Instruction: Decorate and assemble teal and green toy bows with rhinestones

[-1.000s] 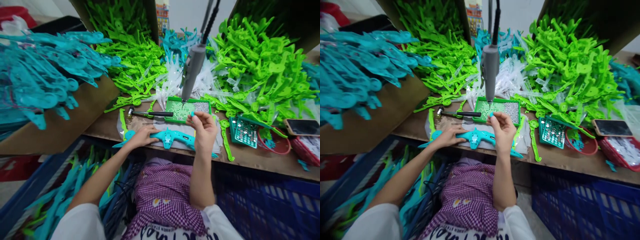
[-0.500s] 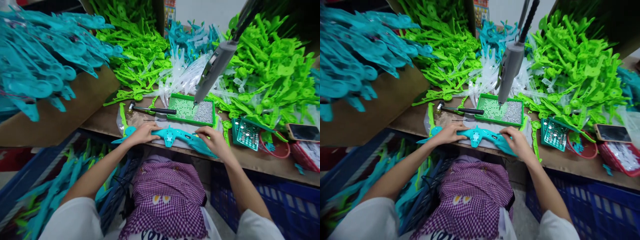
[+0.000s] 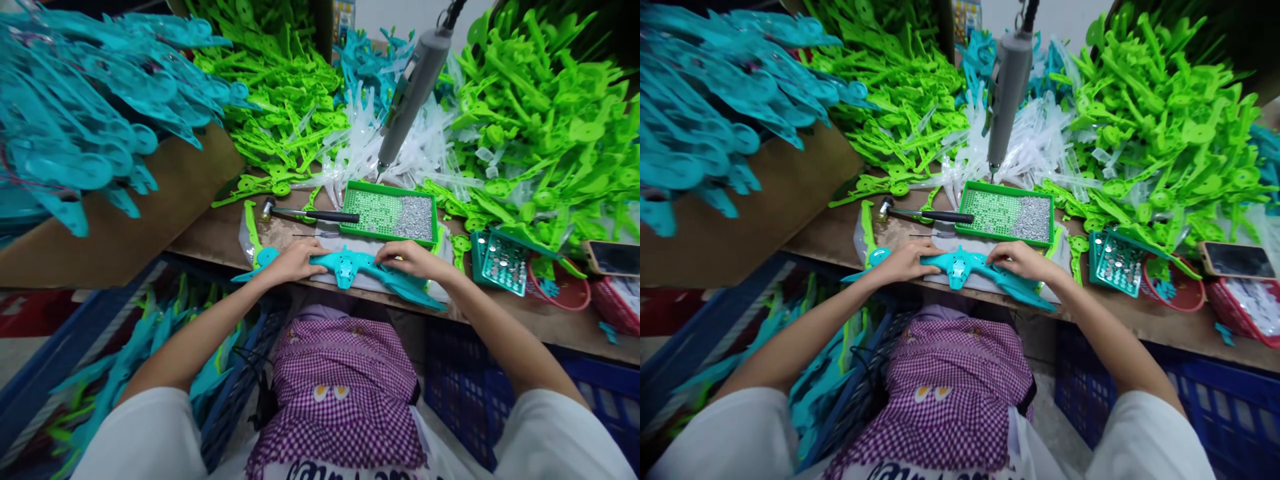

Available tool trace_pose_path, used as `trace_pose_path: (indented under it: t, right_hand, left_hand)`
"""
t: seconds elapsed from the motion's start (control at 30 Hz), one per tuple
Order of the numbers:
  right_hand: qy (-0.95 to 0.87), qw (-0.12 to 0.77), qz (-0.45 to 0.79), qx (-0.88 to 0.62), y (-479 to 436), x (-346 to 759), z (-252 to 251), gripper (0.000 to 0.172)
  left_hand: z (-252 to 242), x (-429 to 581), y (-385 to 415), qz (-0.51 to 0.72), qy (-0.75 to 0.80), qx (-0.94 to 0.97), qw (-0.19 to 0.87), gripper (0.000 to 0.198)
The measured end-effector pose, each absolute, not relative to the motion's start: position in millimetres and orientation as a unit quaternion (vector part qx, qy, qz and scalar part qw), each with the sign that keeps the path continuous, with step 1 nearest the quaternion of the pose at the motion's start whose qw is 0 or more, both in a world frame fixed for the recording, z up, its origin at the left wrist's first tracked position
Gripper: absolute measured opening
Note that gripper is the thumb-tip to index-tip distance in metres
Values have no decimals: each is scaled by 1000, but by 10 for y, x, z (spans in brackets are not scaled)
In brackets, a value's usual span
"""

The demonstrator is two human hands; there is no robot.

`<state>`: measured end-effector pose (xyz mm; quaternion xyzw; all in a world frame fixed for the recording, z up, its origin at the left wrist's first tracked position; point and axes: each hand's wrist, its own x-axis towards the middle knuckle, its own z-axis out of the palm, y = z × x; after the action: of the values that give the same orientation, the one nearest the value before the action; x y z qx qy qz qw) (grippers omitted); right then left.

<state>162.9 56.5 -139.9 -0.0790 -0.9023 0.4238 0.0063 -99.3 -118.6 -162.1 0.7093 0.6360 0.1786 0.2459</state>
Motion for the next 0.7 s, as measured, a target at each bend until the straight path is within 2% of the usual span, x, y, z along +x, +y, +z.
trace_pose_path:
  t: [0.13, 0.33, 0.43, 0.53, 0.63, 0.7]
  right_hand:
    - [-896, -19, 442, -51, 598, 1576, -1404, 20]
    - [-922, -40, 385, -32, 542, 1547, -1402, 23]
    - [-917, -27, 389, -91, 537, 1579, -1457, 20]
    - [-904, -27, 402, -142, 543, 1597, -1477, 29]
    - [-913, -62, 387, -112, 531, 1596, -1440, 18]
    - [-916, -61, 384, -100, 504, 1599, -1410, 16]
  left_hand:
    - [-1611, -988, -1188, 178, 637, 711, 241, 42]
    - [-1593, -981, -1198, 173, 640, 708, 243, 44]
    - [-1581, -978, -1200, 178, 640, 706, 246, 43]
    - [-1573, -975, -1198, 173, 639, 708, 246, 44]
    - [-1580, -974, -1198, 169, 646, 704, 242, 45]
    - [-1596, -978, -1199, 171, 647, 702, 244, 44]
